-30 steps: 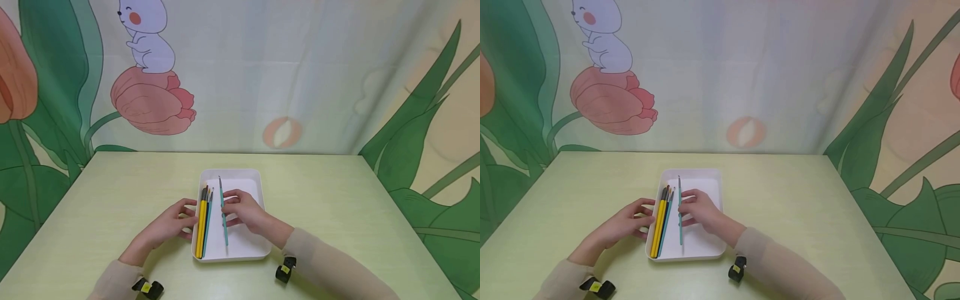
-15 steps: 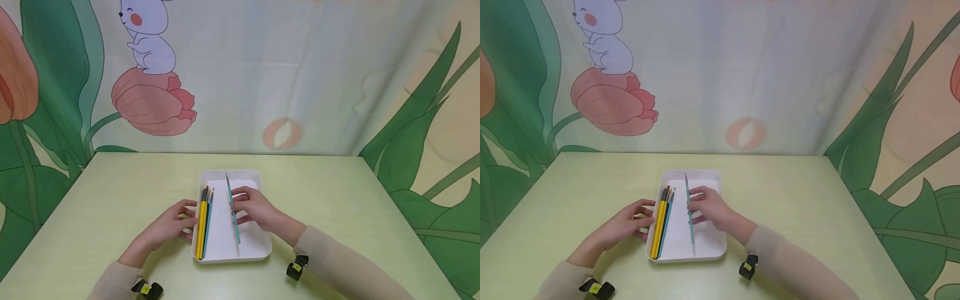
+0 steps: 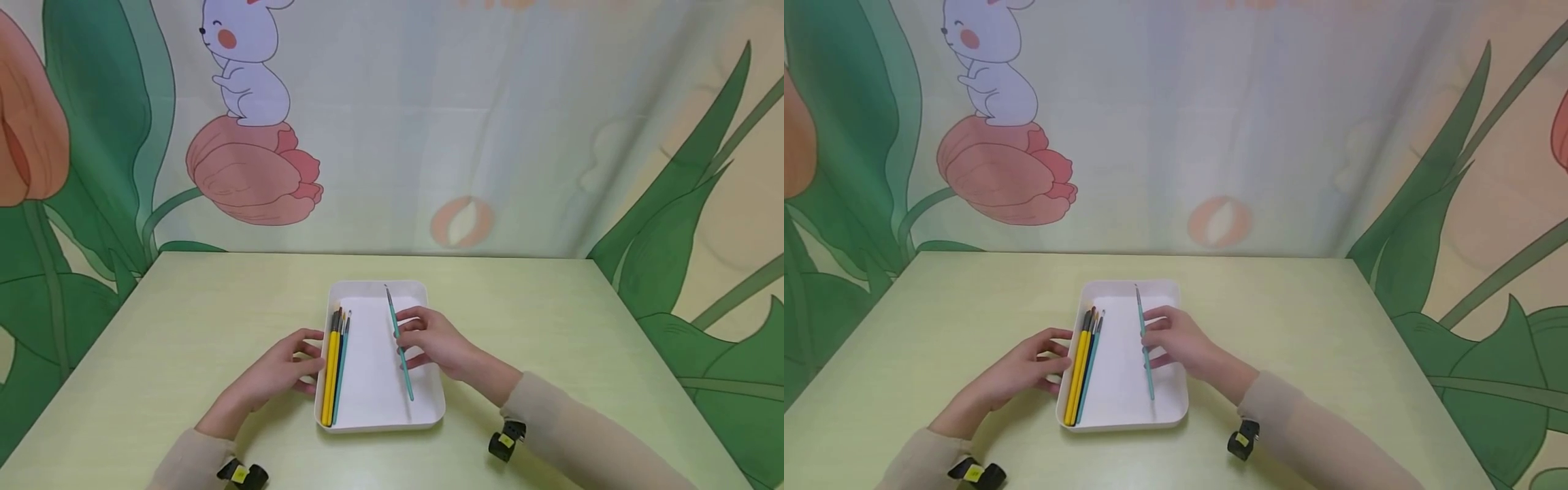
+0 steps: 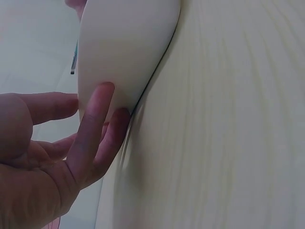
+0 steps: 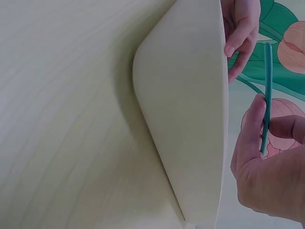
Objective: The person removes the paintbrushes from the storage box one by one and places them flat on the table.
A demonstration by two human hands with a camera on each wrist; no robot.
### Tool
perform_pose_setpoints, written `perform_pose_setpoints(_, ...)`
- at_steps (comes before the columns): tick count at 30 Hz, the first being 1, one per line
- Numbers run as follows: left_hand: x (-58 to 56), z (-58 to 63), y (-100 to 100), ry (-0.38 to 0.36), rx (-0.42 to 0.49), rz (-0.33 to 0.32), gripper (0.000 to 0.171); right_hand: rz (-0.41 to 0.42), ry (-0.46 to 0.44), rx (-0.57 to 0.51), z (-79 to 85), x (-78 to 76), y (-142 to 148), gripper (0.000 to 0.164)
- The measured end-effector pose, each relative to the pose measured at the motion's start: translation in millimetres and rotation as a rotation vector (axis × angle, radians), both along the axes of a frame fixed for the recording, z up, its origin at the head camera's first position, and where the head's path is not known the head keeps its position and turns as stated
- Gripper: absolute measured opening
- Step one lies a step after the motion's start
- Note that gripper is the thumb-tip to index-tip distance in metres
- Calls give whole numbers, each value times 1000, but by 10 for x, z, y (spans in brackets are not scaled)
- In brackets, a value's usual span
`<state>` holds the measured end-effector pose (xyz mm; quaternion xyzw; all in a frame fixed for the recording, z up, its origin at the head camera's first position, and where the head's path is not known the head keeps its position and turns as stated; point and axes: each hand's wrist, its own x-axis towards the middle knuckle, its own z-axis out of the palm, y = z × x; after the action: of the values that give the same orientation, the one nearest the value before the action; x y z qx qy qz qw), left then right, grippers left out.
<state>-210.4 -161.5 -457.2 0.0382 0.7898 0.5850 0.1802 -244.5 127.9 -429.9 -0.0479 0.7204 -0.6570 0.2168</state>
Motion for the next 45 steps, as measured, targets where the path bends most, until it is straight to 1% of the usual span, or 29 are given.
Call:
perform_pose_setpoints(7,2,-20,7,0,1,2,52,-1,4,9,41,38,122,47)
perform_pose_setpoints(16,-6,0,9,1,-4,2,53,-18,23,35,95,15,315,48)
perform_pose_setpoints(23,-9,9,17,-3,-4,4,53,-25,35,52,57,-17,455,49)
perform_pose_setpoints(31,1,15,16,-4,4,14,52,-31,50,28,30,-32,651,51)
perform_pose_setpoints(36,2,-8,13,-4,12,14,53,-39,42,16,20,-31,802,50)
perform_pose_setpoints(45,-5,4,24,-7,2,20,52,-66,33,50,-33,-76,1052,52)
